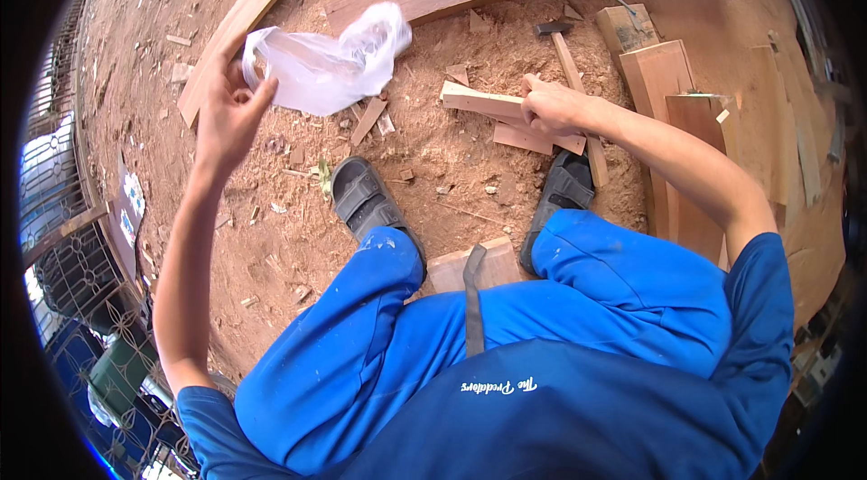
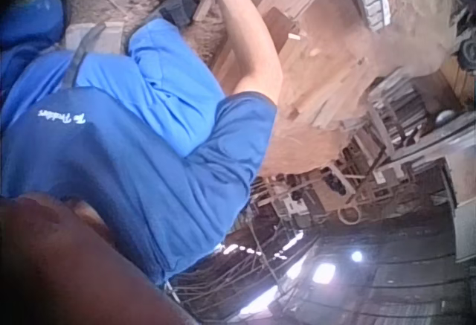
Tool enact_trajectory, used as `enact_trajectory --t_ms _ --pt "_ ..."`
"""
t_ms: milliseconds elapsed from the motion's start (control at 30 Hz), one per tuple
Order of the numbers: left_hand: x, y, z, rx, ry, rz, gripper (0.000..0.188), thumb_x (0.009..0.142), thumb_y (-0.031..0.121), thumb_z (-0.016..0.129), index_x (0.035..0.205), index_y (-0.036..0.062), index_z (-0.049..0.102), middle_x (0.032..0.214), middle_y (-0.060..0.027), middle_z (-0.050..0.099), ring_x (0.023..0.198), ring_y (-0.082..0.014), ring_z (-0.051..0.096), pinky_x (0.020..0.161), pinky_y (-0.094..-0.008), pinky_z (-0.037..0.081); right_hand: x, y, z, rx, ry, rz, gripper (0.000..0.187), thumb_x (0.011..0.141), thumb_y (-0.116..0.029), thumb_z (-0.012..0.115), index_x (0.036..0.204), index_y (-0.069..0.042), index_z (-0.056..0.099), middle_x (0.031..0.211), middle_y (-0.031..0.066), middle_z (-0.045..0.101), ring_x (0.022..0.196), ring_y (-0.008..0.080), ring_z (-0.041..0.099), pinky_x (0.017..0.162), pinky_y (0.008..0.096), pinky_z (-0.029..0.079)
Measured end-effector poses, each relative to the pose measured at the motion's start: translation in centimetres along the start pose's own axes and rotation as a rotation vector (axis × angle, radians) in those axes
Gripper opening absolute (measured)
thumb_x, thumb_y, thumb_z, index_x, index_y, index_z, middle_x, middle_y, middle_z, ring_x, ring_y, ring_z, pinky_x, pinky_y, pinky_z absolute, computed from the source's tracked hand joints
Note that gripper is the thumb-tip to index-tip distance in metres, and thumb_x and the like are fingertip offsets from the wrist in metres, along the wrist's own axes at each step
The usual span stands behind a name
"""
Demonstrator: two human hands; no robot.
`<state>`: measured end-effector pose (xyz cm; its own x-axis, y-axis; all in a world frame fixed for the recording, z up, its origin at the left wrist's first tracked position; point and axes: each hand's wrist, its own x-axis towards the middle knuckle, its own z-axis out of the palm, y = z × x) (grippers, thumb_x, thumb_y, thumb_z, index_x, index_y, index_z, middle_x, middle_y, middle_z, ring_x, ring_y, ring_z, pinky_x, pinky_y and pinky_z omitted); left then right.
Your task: The person aligns two wooden strips at a right angle and hammers a small wooden pin into a pre-drilled hole to secure the joint.
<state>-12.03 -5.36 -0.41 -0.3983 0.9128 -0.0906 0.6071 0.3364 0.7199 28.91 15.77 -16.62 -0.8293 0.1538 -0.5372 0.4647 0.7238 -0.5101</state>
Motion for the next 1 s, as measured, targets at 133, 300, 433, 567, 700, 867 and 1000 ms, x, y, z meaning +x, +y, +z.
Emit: enact_trajectory --t_ms 133,300,433,567,700,867,1000 --pt "2.7 -2.0 -2.4 0.170 0.013 -0.034 0.073 0.096 0.027 0.074 0.157 0.0056 0.039 0.116 -0.0167 0.073 0.103 -0.0224 0.073 0.094 -0.0401 0.060 -0.4 -0.7 -0.4 0.011 -0.034 0.029 0.012 0.075 -0.004 0.071 0.086 -0.002 0.077 0.121 0.0198 0.058 0.115 0.0371 0.060 0.097 0.0437 0.051" --pt "3.1 -3.2 -2.2 0.305 0.095 0.028 0.072 0.096 0.031 0.074 0.156 0.0082 0.042 0.121 -0.0142 0.069 0.113 -0.0238 0.067 0.096 -0.0414 0.057 -0.9 1.0 -2.0 0.059 -0.048 -0.030 0.012 0.074 -0.006 0.075 0.085 -0.003 0.079 0.118 0.0202 0.063 0.112 0.0353 0.064 0.097 0.0424 0.053" --pt "0.5 0.7 -0.3 0.402 0.300 0.353 0.059 0.093 0.016 0.073 0.148 0.0096 0.051 0.125 -0.0109 0.065 0.099 -0.0201 0.064 0.079 -0.0302 0.055 -1.8 0.4 -4.3 0.065 -0.125 -0.020 0.015 0.075 -0.011 0.081 0.089 -0.006 0.082 0.116 0.0173 0.068 0.117 0.0320 0.063 0.098 0.0414 0.052" --pt "-3.0 5.4 2.3 0.101 0.007 0.651 0.049 0.088 0.005 0.072 0.135 0.0068 0.059 0.120 -0.0081 0.066 0.093 -0.0154 0.061 0.067 -0.0293 0.048 -2.1 -0.9 -5.4 0.254 -0.188 -0.018 0.018 0.077 -0.016 0.086 0.091 -0.006 0.082 0.120 0.0140 0.065 0.116 0.0308 0.061 0.097 0.0407 0.050" --pt "-5.6 5.8 7.0 0.033 -0.342 0.415 0.062 0.088 0.007 0.076 0.145 0.0059 0.049 0.130 -0.0135 0.062 0.099 -0.0195 0.065 0.081 -0.0319 0.057 -2.0 -4.8 -7.5 0.456 -0.394 0.087 0.014 0.083 -0.016 0.085 0.092 -0.006 0.082 0.118 0.0106 0.067 0.091 0.0198 0.069 0.073 0.0341 0.056" --pt "-5.3 5.6 10.0 -0.268 -0.452 -0.009 0.076 0.094 0.014 0.078 0.156 0.0053 0.036 0.144 -0.0181 0.053 0.113 -0.0222 0.067 0.099 -0.0371 0.059 -1.8 -7.6 -7.9 0.529 -0.478 -0.003 0.019 0.084 -0.021 0.086 0.093 -0.004 0.080 0.085 0.0052 0.074 0.073 0.0138 0.068 0.064 0.0304 0.054" --pt "-4.3 3.9 11.7 -0.604 -0.439 -0.248 0.074 0.098 0.016 0.075 0.157 0.0008 0.034 0.149 -0.0177 0.048 0.115 -0.0206 0.067 0.101 -0.0383 0.059 -1.9 -7.6 -6.9 0.758 -0.528 -0.027 0.020 0.086 -0.025 0.086 0.094 -0.007 0.081 0.081 0.0029 0.075 0.071 0.0113 0.067 0.063 0.0288 0.053"
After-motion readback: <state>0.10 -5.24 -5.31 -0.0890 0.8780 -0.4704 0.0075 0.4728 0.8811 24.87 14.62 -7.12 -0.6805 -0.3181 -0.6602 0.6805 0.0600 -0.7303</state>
